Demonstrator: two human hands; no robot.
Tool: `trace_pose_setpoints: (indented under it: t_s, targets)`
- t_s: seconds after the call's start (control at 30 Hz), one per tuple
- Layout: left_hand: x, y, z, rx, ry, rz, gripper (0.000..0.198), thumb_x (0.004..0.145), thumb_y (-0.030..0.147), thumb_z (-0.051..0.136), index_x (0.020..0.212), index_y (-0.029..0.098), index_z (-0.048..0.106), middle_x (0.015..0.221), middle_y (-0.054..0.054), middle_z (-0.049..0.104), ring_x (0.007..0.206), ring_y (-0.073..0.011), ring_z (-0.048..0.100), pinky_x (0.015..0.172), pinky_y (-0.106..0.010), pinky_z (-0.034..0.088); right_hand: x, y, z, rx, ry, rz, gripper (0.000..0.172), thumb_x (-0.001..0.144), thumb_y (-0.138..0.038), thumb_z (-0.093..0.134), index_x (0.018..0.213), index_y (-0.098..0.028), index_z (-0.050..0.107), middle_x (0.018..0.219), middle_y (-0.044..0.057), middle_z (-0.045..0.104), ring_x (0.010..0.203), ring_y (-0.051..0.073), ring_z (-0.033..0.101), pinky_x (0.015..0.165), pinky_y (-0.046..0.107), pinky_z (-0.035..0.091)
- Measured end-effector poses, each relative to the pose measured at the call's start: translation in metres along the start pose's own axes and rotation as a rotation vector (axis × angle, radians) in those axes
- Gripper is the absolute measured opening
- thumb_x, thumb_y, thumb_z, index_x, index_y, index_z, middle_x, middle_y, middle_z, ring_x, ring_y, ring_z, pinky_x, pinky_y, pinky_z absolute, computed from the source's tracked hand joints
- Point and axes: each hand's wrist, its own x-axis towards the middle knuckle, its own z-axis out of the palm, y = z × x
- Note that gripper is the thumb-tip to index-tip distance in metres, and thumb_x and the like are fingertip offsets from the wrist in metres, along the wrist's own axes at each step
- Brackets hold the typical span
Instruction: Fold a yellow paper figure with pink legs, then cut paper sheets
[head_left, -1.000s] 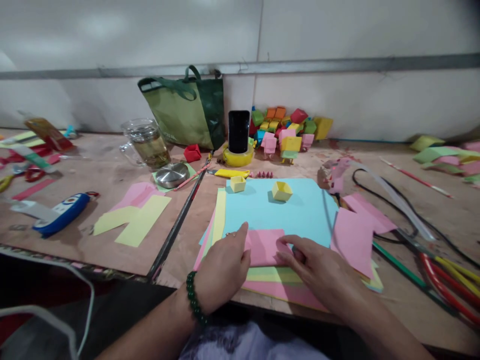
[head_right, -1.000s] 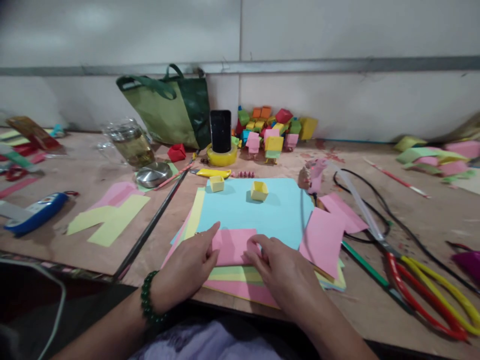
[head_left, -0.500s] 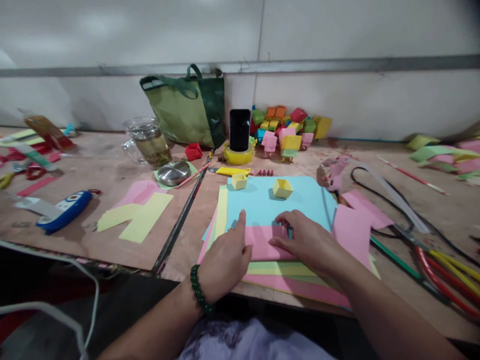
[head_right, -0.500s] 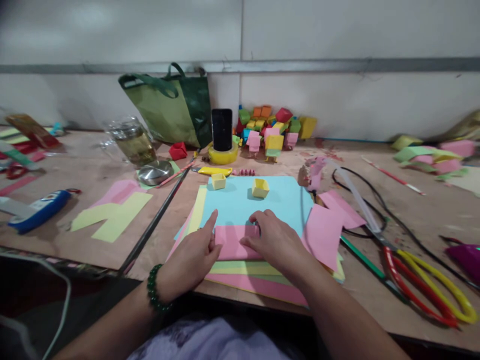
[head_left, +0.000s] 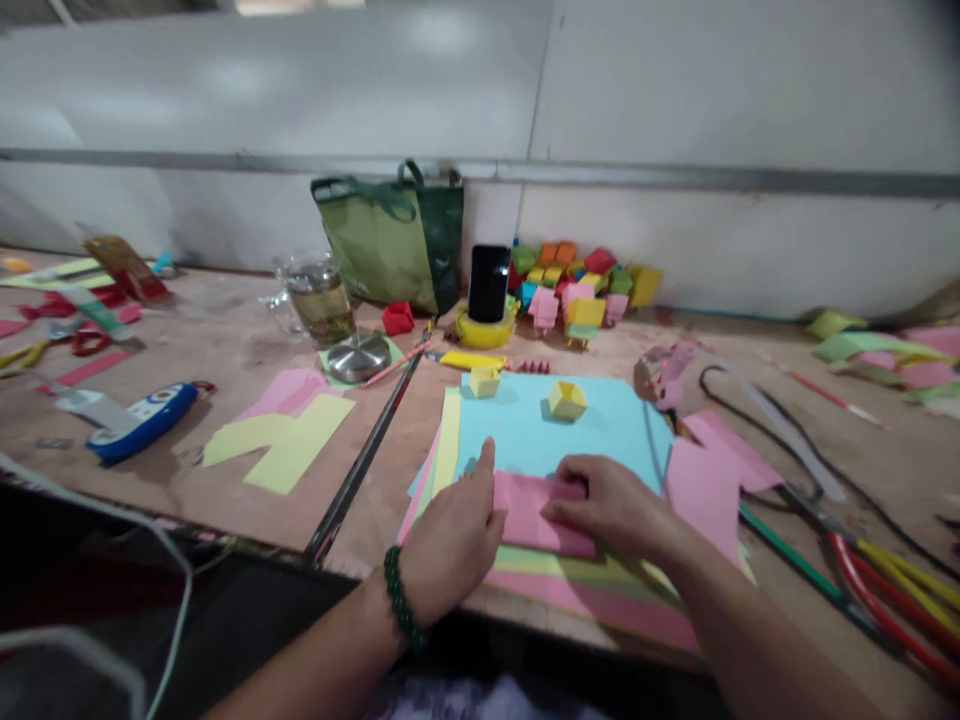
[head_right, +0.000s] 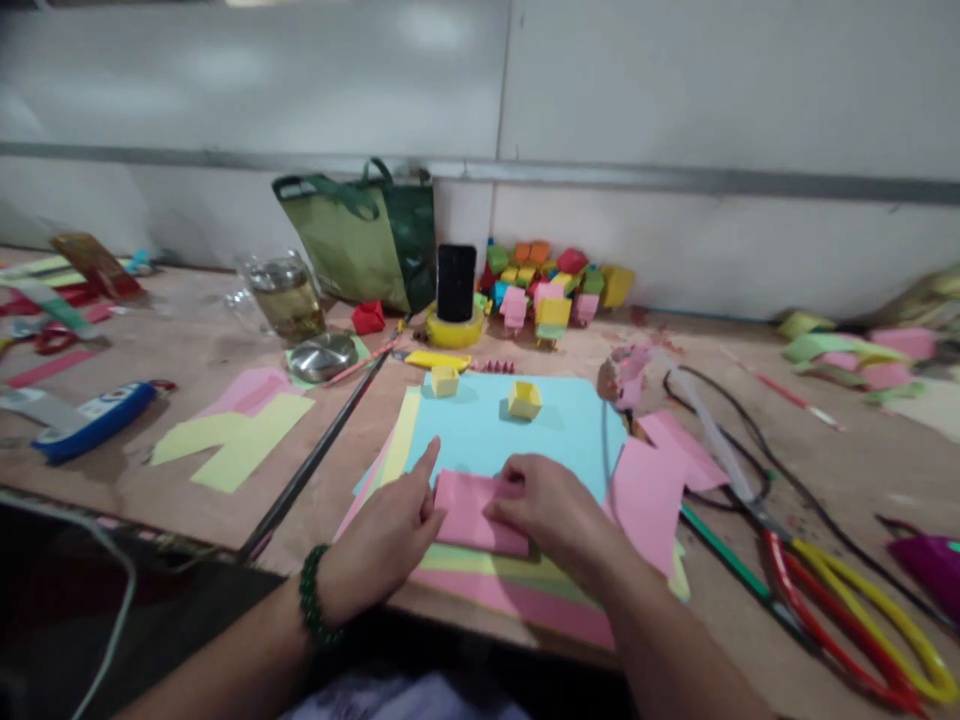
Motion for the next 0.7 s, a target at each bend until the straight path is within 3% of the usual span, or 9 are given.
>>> trace_pose_setpoints:
  t_s: [0.07, 0.17, 0.27, 0.33, 0.4, 0.47, 0.53, 0.7]
  targets:
    - [-0.002, 0.000, 0.003, -0.008, 0.010, -0.016, 0.073, 0.084, 0.016, 0.044, 0.149, 0.008, 0.012, 0.080, -0.006, 0.063, 0.072, -0.0197, 0.059, 0.063, -0.029, 0.044, -0.002, -0.002, 0.000, 0.028, 0.024, -0.021, 0.013, 0.067, -0.023, 0.064, 0.060, -0.017, 0.054, 0.057, -0.003, 0.054, 0.057, 0.012, 0.047, 0.051, 0.023, 0.027]
    - [-0.006, 0.002, -0.004, 0.000, 0.094, -0.013, 0.073, 0.083, 0.019, 0.050, 0.149, 0.016, 0.019, 0.102, -0.012, 0.063, 0.097, -0.0243, 0.059, 0.078, -0.034, 0.047, -0.006, -0.004, -0.003, 0.190, 0.068, -0.044, 0.020, 0.069, -0.022, 0.063, 0.056, -0.018, 0.047, 0.053, -0.005, 0.049, 0.055, 0.011, 0.044, 0.050, 0.022, 0.028]
    - [-0.005, 0.009, -0.026, -0.039, 0.239, -0.008, 0.075, 0.082, 0.036, 0.059, 0.147, 0.024, 0.025, 0.122, -0.013, 0.055, 0.108, -0.0270, 0.054, 0.089, -0.040, 0.045, -0.013, -0.005, -0.010, 0.422, 0.084, -0.072, 0.026, 0.072, -0.029, 0.066, 0.058, -0.018, 0.047, 0.052, -0.005, 0.050, 0.053, 0.011, 0.045, 0.051, 0.022, 0.033]
    - [0.001, 0.014, -0.044, -0.144, 0.283, 0.001, 0.080, 0.075, 0.044, 0.067, 0.144, 0.022, 0.033, 0.122, -0.014, 0.055, 0.107, -0.0265, 0.054, 0.092, -0.041, 0.045, -0.017, -0.007, -0.015, 0.537, 0.098, -0.108, 0.030, 0.072, -0.035, 0.069, 0.059, -0.018, 0.048, 0.053, -0.004, 0.053, 0.053, 0.011, 0.047, 0.053, 0.023, 0.037]
    - [0.012, 0.019, -0.058, -0.305, 0.195, -0.003, 0.070, 0.069, 0.042, 0.073, 0.131, 0.018, 0.051, 0.113, -0.011, 0.060, 0.101, -0.0242, 0.056, 0.089, -0.037, 0.046, -0.019, -0.008, -0.018, 0.615, 0.133, -0.146, 0.033, 0.070, -0.038, 0.073, 0.058, -0.018, 0.049, 0.053, -0.003, 0.054, 0.053, 0.011, 0.048, 0.054, 0.024, 0.038]
    - [0.025, 0.022, -0.067, -0.532, -0.033, -0.030, 0.042, 0.070, 0.041, 0.071, 0.103, 0.015, 0.067, 0.090, -0.006, 0.065, 0.083, -0.0185, 0.057, 0.075, -0.029, 0.047, -0.019, -0.008, -0.018, 0.662, 0.176, -0.159, 0.035, 0.068, -0.040, 0.075, 0.057, -0.018, 0.050, 0.052, -0.003, 0.053, 0.052, 0.011, 0.047, 0.052, 0.024, 0.038]
    - [0.036, 0.024, -0.070, -0.767, -0.187, -0.060, 0.032, 0.074, 0.042, 0.067, 0.080, 0.011, 0.067, 0.069, -0.002, 0.058, 0.064, -0.0117, 0.050, 0.060, -0.023, 0.041, -0.018, -0.006, -0.015, 0.687, 0.207, -0.148, 0.037, 0.067, -0.042, 0.075, 0.056, -0.017, 0.050, 0.051, -0.003, 0.052, 0.051, 0.010, 0.045, 0.050, 0.023, 0.038]
    - [0.050, 0.024, -0.068, -0.860, -0.192, -0.046, 0.036, 0.073, 0.043, 0.068, 0.059, 0.012, 0.057, 0.056, 0.003, 0.044, 0.055, -0.0072, 0.036, 0.053, -0.021, 0.029, -0.014, 0.003, -0.012, 0.721, 0.249, -0.066, 0.036, 0.067, -0.047, 0.074, 0.063, -0.017, 0.055, 0.054, -0.004, 0.049, 0.051, 0.009, 0.043, 0.047, 0.021, 0.036]
